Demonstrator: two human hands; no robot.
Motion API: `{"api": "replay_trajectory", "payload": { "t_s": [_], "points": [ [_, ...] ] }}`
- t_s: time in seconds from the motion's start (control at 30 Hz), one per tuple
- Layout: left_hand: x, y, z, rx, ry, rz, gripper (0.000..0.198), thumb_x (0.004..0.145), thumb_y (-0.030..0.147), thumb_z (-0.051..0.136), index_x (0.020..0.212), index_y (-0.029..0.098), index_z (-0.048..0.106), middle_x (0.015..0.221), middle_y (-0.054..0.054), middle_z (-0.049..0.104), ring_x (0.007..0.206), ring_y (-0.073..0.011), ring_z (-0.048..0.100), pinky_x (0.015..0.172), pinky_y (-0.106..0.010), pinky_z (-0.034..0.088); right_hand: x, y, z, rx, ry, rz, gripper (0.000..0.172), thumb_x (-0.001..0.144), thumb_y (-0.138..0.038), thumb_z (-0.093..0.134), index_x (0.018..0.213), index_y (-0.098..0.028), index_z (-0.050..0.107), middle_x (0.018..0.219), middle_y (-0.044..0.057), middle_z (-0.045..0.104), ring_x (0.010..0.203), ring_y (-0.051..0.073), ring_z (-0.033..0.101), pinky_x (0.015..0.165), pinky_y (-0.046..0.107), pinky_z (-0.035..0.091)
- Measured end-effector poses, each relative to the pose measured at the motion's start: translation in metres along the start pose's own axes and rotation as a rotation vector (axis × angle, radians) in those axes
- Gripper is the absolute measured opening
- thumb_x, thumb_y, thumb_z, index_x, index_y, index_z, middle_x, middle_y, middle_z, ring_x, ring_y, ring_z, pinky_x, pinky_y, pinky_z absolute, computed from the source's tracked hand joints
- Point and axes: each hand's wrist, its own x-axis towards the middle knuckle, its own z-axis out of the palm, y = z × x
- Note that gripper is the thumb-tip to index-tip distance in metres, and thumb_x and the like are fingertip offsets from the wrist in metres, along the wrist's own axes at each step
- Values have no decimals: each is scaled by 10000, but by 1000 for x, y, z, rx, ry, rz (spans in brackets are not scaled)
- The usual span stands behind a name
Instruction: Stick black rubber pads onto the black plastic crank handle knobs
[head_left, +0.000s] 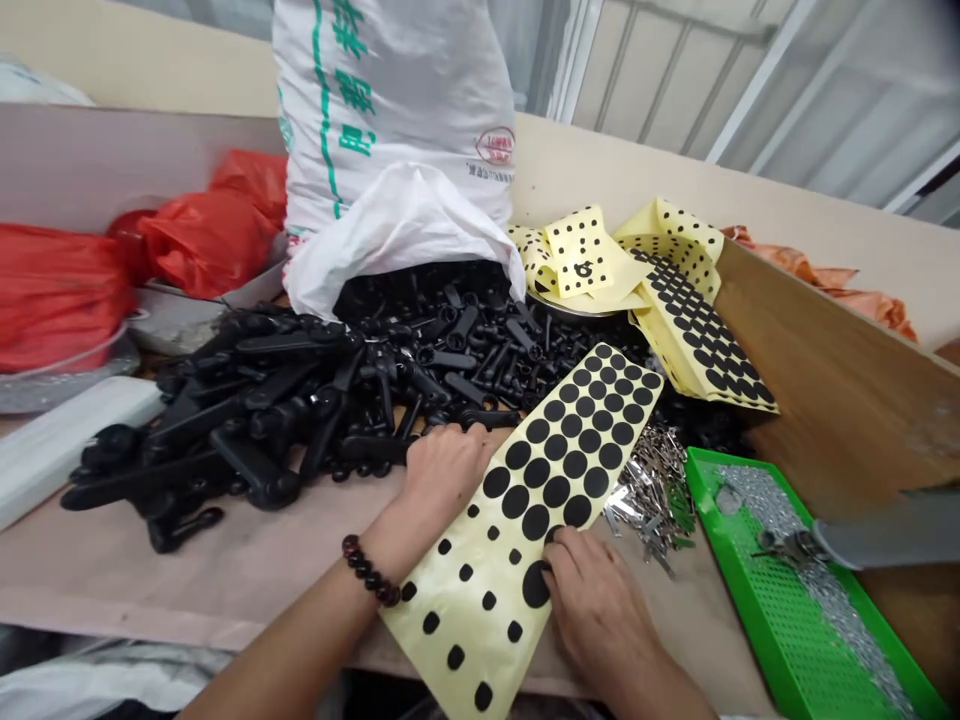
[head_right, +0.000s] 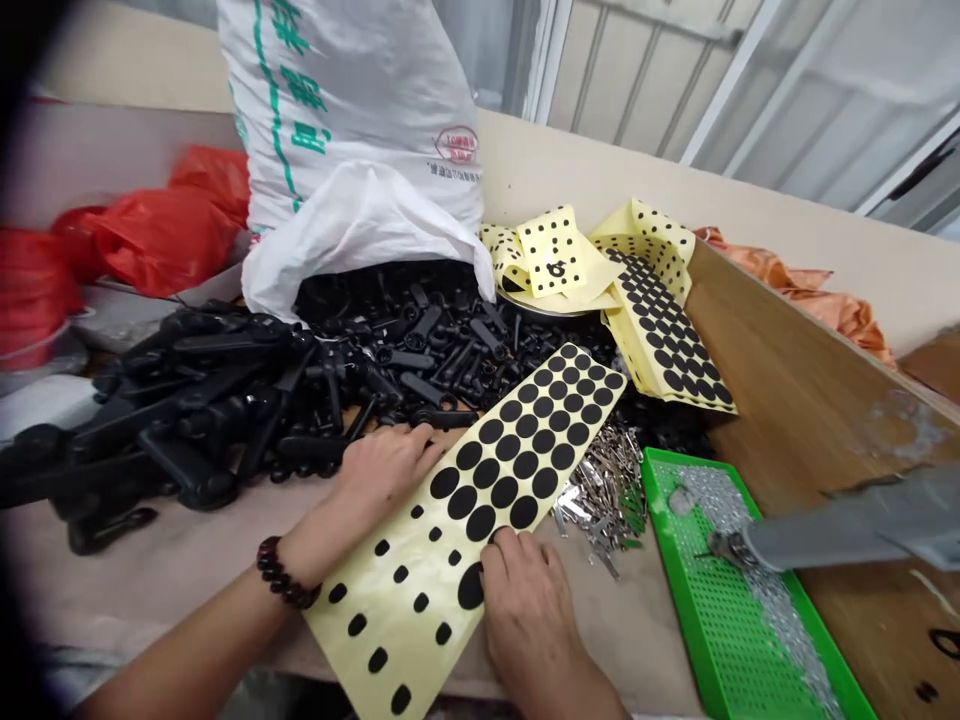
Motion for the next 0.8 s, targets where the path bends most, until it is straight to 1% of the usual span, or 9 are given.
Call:
{"api": "replay_trajectory", "payload": {
  "t_s": [0.1, 0.2, 0.27, 0.37, 0.43, 0.5, 0.6, 0.7, 0.8],
  "points": [
    [-7, -7, -3, -5, -5, -1, 295, 893, 292, 360, 842, 171, 624, 784, -111, 685, 743, -270, 654, 589, -308, 433, 1, -2, -3, -21, -17, 9, 186, 796, -40, 443, 755, -184, 554, 743, 59, 574, 681, 213, 467, 641, 323, 303],
    [-17, -15, -6, -3, -6, -12, 255, 869, 215, 367, 825, 186, 617, 771, -86, 686, 732, -248, 655, 572, -284, 412, 3, -2, -5, -20, -40, 0, 197, 796, -36, 440, 720, -180, 550, 728, 62, 568, 670, 213, 456, 656, 331, 316],
    [-22, -17, -6, 0, 0, -26, 249, 872, 217, 362, 896, 194, 609, 790, -79, 691, 734, -247, 657, 571, -282, 412, 3, -1, -5, -4, -64, 5, 195, 800, -38, 440, 711, -177, 545, 727, 58, 558, 669, 205, 461, 656, 327, 326],
    [-23, -13, -6, 15, 11, -36, 312, 904, 334, 348, 1089, 189, 553, 810, -103, 698, 739, -291, 662, 569, -313, 431, 4, 1, -6, -3, -102, 5, 177, 806, -44, 452, 727, -170, 547, 742, 59, 553, 680, 201, 468, 651, 319, 340],
    [-21, -9, -4, 27, 12, -29, 342, 911, 382, 345, 1113, 187, 540, 791, -112, 696, 724, -303, 664, 563, -321, 439, 4, 2, -6, -13, -125, 4, 161, 804, -44, 464, 747, -166, 553, 757, 64, 559, 688, 204, 469, 653, 321, 346],
    [-17, -5, -2, 34, 11, -20, 304, 911, 366, 364, 1066, 189, 556, 794, -113, 693, 725, -292, 666, 572, -313, 447, 5, 2, -7, -5, -146, 17, 153, 801, -47, 477, 740, -169, 547, 763, 63, 563, 693, 207, 470, 660, 329, 345],
    [-13, -2, 1, 31, 16, -24, 266, 910, 327, 380, 1040, 171, 552, 818, -132, 687, 747, -291, 664, 595, -321, 459, 6, 3, -9, 80, -198, 39, 136, 792, -62, 503, 727, -179, 525, 783, 48, 560, 728, 205, 481, 696, 339, 348],
    [-13, -1, 2, 11, 19, -38, 284, 913, 306, 367, 1095, 151, 521, 822, -146, 685, 746, -307, 662, 598, -346, 466, 5, 1, -12, 109, -221, 33, 116, 786, -72, 513, 747, -181, 519, 803, 43, 559, 746, 202, 482, 723, 350, 349],
    [-17, -1, -2, -26, 9, -41, 317, 910, 273, 363, 1187, 156, 461, 841, -134, 689, 760, -304, 664, 602, -347, 468, 3, -2, -11, 20, -174, -7, 143, 789, -56, 487, 728, -181, 518, 783, 50, 568, 744, 212, 475, 768, 394, 341]
  ]
}}
